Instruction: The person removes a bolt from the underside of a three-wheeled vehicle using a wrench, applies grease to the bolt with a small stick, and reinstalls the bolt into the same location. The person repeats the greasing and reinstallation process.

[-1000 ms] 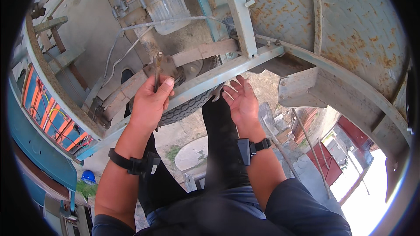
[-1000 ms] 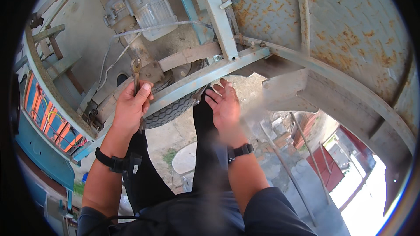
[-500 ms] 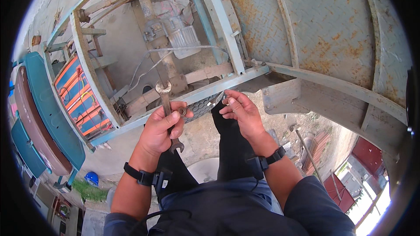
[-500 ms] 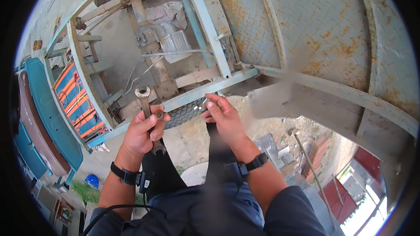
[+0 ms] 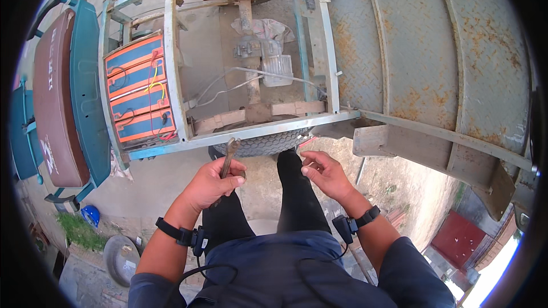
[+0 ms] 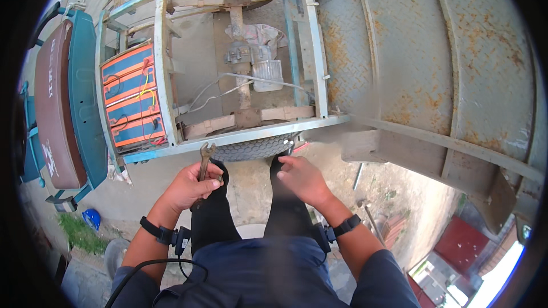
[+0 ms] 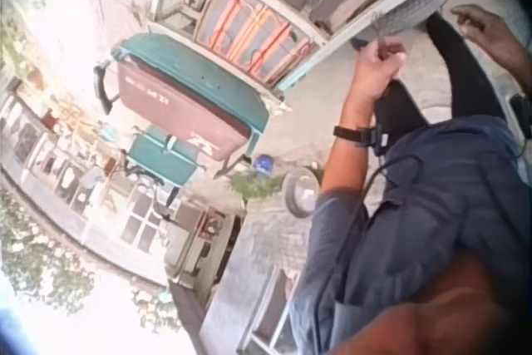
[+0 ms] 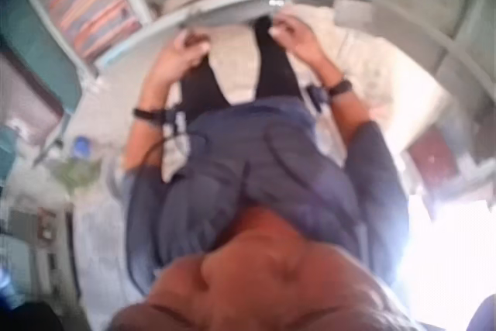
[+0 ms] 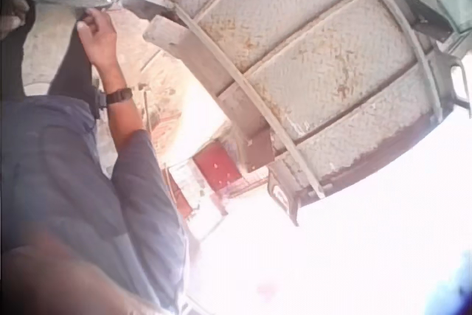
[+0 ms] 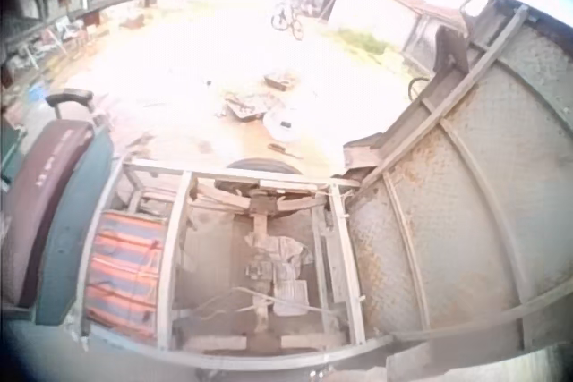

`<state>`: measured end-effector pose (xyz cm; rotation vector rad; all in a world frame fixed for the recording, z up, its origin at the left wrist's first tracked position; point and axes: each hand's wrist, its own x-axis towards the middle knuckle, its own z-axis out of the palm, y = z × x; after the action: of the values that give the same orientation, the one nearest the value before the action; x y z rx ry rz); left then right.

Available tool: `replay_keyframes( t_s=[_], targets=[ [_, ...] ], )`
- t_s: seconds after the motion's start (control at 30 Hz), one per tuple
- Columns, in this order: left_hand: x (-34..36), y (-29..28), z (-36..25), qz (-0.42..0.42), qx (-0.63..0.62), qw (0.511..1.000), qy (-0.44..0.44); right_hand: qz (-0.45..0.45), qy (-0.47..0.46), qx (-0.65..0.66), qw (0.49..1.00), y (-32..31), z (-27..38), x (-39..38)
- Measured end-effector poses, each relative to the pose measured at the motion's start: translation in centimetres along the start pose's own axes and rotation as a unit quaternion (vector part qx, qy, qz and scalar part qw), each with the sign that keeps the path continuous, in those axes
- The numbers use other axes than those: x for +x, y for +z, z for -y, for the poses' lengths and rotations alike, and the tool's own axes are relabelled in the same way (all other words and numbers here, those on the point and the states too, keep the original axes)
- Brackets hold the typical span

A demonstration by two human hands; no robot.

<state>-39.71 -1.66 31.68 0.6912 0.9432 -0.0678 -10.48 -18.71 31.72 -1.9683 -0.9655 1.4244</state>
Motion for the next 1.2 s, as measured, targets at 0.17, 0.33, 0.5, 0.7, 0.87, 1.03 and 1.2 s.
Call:
replay_keyframes(
  t_s=[0.17, 0.33, 0.5, 0.7, 0.87, 1.03, 1.2],
  targets=[
    [-9.4, -5.3, 1.3, -0.023, 0.062, 0.998, 0.016, 0.170, -0.120, -0.001, 0.978, 9.1, 11.0, -0.1],
    [-19.0, -9.7, 8.2, -0.142, 0.032, 0.989, 0.028, 0.257, -0.185, -0.013, 0.948, 13.2, 18.2, -0.9],
    [-27.5, -7.6, 21.5, -0.307, 0.000, 0.951, 0.019, 0.279, -0.217, -0.078, 0.932, 13.3, 19.1, -0.9],
    [-34.3, 1.6, 35.3, -0.407, -0.194, 0.892, -0.042, 0.315, -0.214, -0.118, 0.917, 15.3, 19.9, -1.6],
    [-36.9, 7.5, 42.1, -0.446, -0.333, 0.829, -0.055, 0.374, -0.234, -0.154, 0.884, 21.8, 24.6, -3.9],
    [-39.8, 4.7, 47.1, -0.490, -0.402, 0.773, -0.010, 0.439, -0.294, -0.194, 0.827, 35.6, 30.5, -7.0],
    [-49.1, -5.4, 44.1, -0.549, -0.404, 0.727, 0.085, 0.551, -0.301, -0.149, 0.763, 52.4, 34.5, -12.9]
  ],
)
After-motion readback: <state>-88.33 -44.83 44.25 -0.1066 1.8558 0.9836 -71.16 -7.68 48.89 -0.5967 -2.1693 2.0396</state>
